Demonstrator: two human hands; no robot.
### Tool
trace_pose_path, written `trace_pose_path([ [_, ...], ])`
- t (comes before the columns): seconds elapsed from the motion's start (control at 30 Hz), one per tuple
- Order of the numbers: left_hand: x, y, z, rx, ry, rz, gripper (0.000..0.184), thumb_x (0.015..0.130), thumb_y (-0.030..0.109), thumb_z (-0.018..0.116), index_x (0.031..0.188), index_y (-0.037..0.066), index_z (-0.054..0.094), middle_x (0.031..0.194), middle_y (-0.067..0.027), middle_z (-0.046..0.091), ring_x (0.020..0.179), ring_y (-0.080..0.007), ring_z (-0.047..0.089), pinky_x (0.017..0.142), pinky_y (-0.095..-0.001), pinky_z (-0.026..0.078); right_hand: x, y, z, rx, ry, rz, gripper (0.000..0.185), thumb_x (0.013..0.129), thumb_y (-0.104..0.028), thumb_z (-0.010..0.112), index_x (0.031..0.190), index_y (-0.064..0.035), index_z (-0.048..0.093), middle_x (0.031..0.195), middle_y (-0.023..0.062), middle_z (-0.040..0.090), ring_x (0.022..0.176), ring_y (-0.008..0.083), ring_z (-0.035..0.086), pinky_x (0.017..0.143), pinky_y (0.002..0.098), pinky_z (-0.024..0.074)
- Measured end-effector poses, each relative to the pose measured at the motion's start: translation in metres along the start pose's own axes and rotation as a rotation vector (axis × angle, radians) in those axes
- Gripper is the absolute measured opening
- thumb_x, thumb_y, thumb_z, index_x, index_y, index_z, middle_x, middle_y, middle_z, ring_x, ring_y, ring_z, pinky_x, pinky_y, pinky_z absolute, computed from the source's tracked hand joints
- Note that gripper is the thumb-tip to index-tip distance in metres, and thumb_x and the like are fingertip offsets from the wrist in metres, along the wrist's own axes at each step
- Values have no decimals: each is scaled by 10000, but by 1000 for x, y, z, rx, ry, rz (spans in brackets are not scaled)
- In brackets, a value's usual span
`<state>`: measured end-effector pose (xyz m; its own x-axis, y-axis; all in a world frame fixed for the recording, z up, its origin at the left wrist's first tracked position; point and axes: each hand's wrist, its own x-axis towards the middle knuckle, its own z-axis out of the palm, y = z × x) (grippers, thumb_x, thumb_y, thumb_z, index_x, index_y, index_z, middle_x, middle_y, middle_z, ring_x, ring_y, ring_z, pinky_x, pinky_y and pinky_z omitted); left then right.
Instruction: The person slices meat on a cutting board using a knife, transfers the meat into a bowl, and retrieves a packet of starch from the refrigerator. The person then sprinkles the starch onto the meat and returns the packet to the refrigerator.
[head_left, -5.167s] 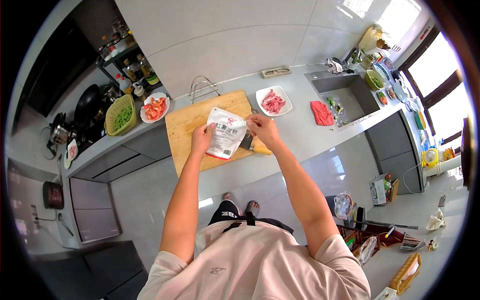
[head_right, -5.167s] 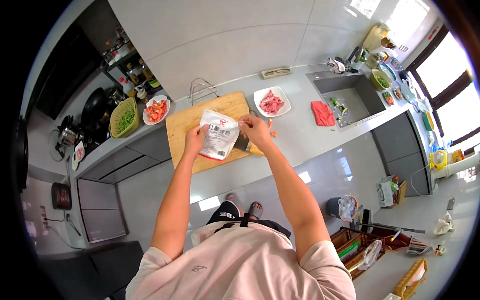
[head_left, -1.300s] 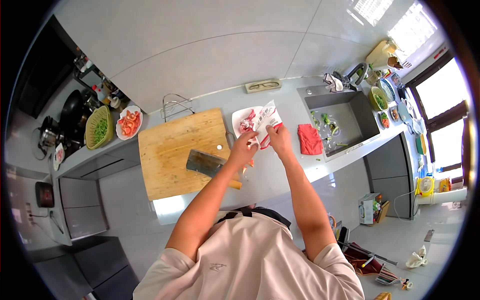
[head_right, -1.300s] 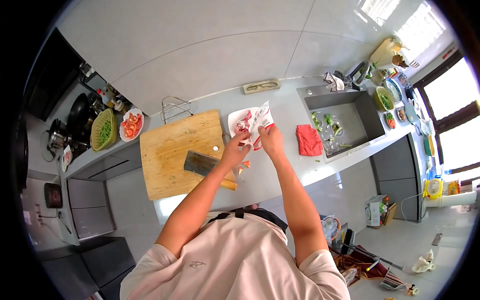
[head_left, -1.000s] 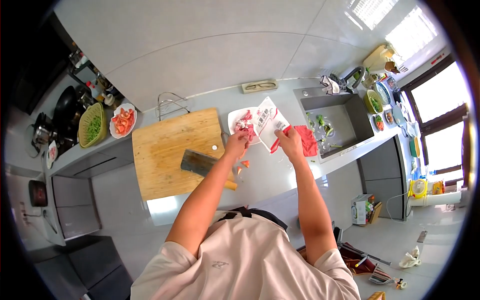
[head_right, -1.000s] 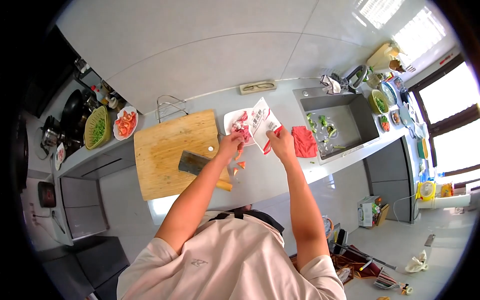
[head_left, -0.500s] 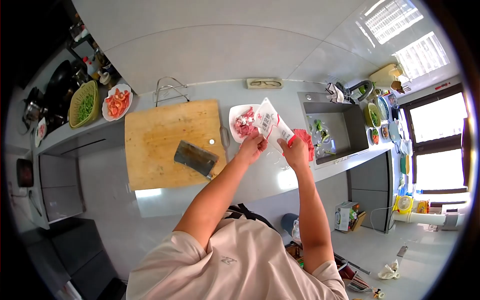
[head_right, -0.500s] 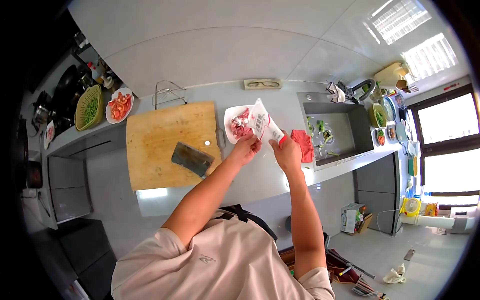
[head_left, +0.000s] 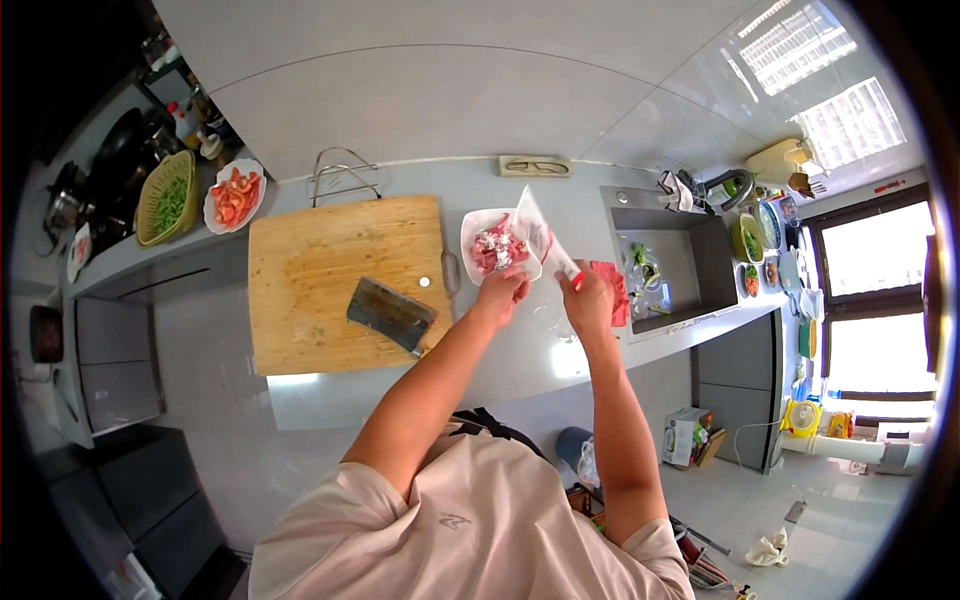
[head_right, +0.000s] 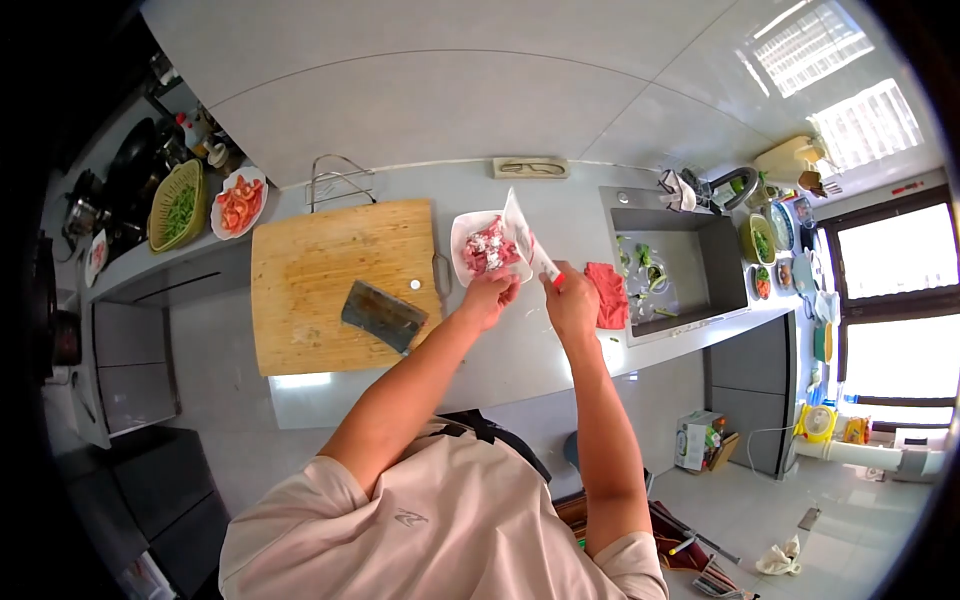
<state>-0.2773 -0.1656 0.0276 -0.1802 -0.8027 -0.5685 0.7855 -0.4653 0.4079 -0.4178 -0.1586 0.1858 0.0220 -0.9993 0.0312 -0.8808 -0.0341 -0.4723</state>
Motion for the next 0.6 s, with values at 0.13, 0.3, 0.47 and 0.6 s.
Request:
trace_pose_path([
  [0.13,0,10,-5,88,33,-2,198,1002,-13,639,1199,-28,661,1057,-75,685,884,-158,674,789,-256,586,-8,5,12,90,54,33,269,947,-247,756,1133,-54,738,788,174,709,736,365,693,703,433,528],
  [0.3,-1,11,-17,110,42,33,210,998,-6,662,1205,-39,666,1086,-97,705,933,-192,691,826,-288,605,-12,15,22,110,70,32,246,936,-223,762,1138,-84,740,846,193,719,780,396,690,713,471,529],
  [0.47,-9,20,-25,222,49,49,208,1003,2,654,1206,-43,664,1076,-96,716,925,-197,693,834,-294,598,-22,27,28,88,42,69,247,944,-238,748,1131,-77,728,895,203,724,828,401,690,730,478,523],
  [0.6,-7,18,-28,236,31,60,199,995,29,656,1181,-33,686,1020,-80,717,876,-172,687,783,-281,575,-31,33,27,140,103,44,241,953,-205,733,1127,-40,715,844,205,716,795,410,692,736,467,532],
])
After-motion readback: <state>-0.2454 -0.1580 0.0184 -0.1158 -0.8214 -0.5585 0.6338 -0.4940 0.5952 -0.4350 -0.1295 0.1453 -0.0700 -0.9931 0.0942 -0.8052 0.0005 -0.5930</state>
